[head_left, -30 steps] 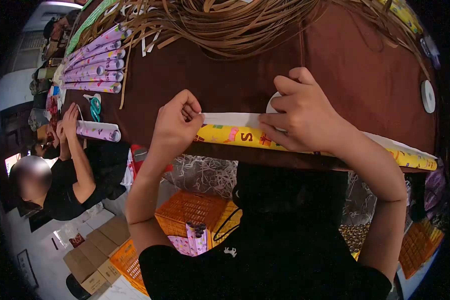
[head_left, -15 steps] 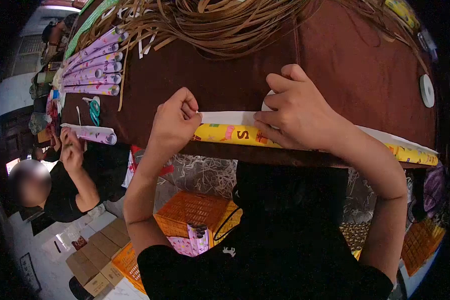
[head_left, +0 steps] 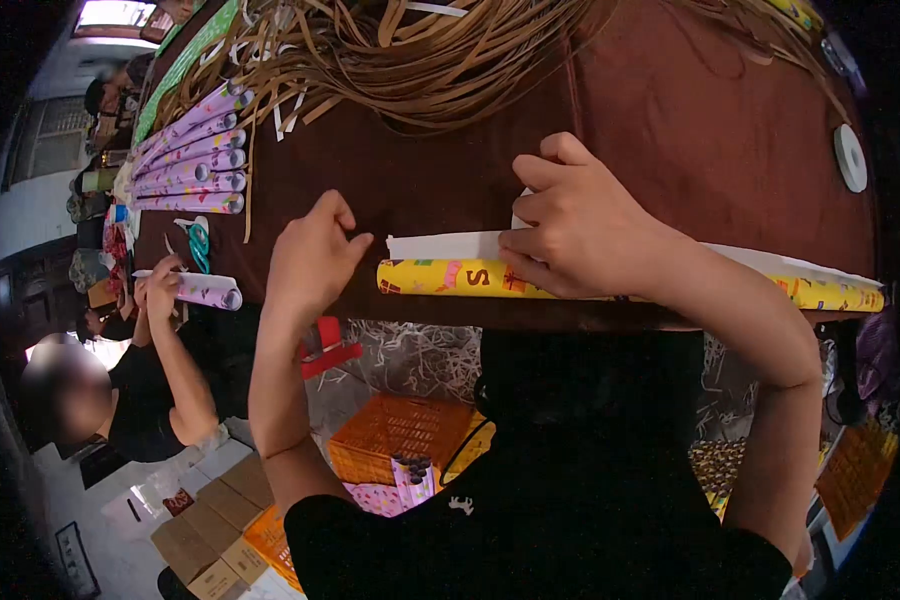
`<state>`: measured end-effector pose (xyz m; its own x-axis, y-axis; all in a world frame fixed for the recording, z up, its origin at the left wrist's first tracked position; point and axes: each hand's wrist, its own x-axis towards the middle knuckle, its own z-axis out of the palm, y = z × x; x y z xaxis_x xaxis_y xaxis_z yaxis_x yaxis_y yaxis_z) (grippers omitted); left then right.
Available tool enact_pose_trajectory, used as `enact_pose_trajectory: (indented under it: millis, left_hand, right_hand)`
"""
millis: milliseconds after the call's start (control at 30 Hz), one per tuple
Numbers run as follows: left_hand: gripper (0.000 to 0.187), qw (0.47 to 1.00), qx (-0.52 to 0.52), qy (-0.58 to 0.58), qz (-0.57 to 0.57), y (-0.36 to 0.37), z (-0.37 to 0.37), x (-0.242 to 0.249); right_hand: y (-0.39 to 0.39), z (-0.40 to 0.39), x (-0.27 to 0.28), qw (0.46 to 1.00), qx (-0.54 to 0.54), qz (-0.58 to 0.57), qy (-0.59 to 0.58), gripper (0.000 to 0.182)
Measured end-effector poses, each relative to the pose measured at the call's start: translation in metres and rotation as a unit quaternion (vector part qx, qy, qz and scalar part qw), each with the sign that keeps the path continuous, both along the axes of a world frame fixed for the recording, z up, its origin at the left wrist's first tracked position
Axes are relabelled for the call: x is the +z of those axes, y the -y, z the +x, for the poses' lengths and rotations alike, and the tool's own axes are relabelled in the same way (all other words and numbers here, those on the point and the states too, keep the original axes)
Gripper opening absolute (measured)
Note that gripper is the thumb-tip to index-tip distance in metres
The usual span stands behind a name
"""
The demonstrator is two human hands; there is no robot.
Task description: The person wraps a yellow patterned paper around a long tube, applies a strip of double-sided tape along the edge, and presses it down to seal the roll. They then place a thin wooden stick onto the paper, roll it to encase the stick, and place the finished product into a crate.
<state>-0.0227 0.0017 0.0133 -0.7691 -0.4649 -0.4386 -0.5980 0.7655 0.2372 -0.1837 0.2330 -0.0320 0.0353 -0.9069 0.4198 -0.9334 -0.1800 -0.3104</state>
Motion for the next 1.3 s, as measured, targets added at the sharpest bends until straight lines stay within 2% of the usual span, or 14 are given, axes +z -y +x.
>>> enact_pose_trajectory:
  millis: [67,100,167,200,267,433,500,633,700,833,933,1000,1100,1300]
  left_hand:
    - [0.018,0.981,-0.011,-0.189,-0.047,0.004,0.012,-0.012]
    - [0.013,0.957,-0.087,-0.246,-0.125,-0.007,0.014,-0.012]
    - [0.012,0.924,-0.177,-0.304,-0.15,-0.043,0.013,-0.008]
    - [0.013,0.917,-0.232,-0.306,-0.105,-0.051,0.018,-0.015]
    - [0.02,0.9,-0.249,-0.355,-0.026,-0.071,0.016,-0.032]
    - [0.024,0.913,-0.238,-0.316,-0.096,-0.078,0.021,-0.05]
    - [0.026,0.899,-0.239,-0.316,-0.185,-0.074,0.023,-0.056]
    - [0.03,0.899,-0.222,-0.325,-0.193,-0.066,0.035,-0.071]
    - [0.033,0.841,-0.243,-0.419,-0.242,-0.058,0.039,-0.084]
    - [0.032,0.861,-0.23,-0.394,-0.224,-0.052,0.049,-0.078]
    - [0.03,0.886,-0.167,-0.363,-0.237,-0.053,0.049,-0.065]
    - [0.032,0.882,-0.154,-0.326,-0.303,-0.061,0.041,-0.047]
    - [0.033,0.892,-0.199,-0.383,-0.13,-0.085,0.033,-0.049]
    - [0.031,0.883,-0.213,-0.394,-0.141,-0.1,0.02,-0.07]
  right_hand:
    - [0.001,0.0,-0.001,1.0,0.004,-0.001,-0.005,0.012]
    - [0.002,0.0,-0.001,1.0,0.001,-0.002,-0.005,0.012]
    - [0.003,0.001,-0.001,1.0,-0.003,0.0,-0.001,0.013]
    - [0.003,0.001,-0.001,1.0,-0.004,0.002,-0.001,0.013]
    - [0.004,0.0,-0.003,1.0,-0.005,-0.006,0.0,0.013]
    - [0.003,0.0,-0.004,1.0,-0.003,-0.008,-0.005,0.015]
    - [0.002,0.0,-0.004,1.0,-0.001,-0.004,-0.001,0.015]
    - [0.002,-0.001,-0.003,1.0,0.002,-0.011,0.008,0.015]
    - [0.003,-0.002,-0.003,1.0,0.0,-0.009,0.016,0.014]
    - [0.003,-0.003,-0.003,1.0,0.002,-0.013,0.013,0.013]
    - [0.002,-0.003,-0.002,1.0,0.003,-0.012,0.013,0.013]
    - [0.001,-0.003,-0.001,1.0,0.005,-0.01,0.015,0.013]
    - [0.001,-0.001,-0.002,1.0,0.002,0.0,0.01,0.012]
    - [-0.002,-0.001,-0.004,1.0,-0.004,0.001,0.004,0.02]
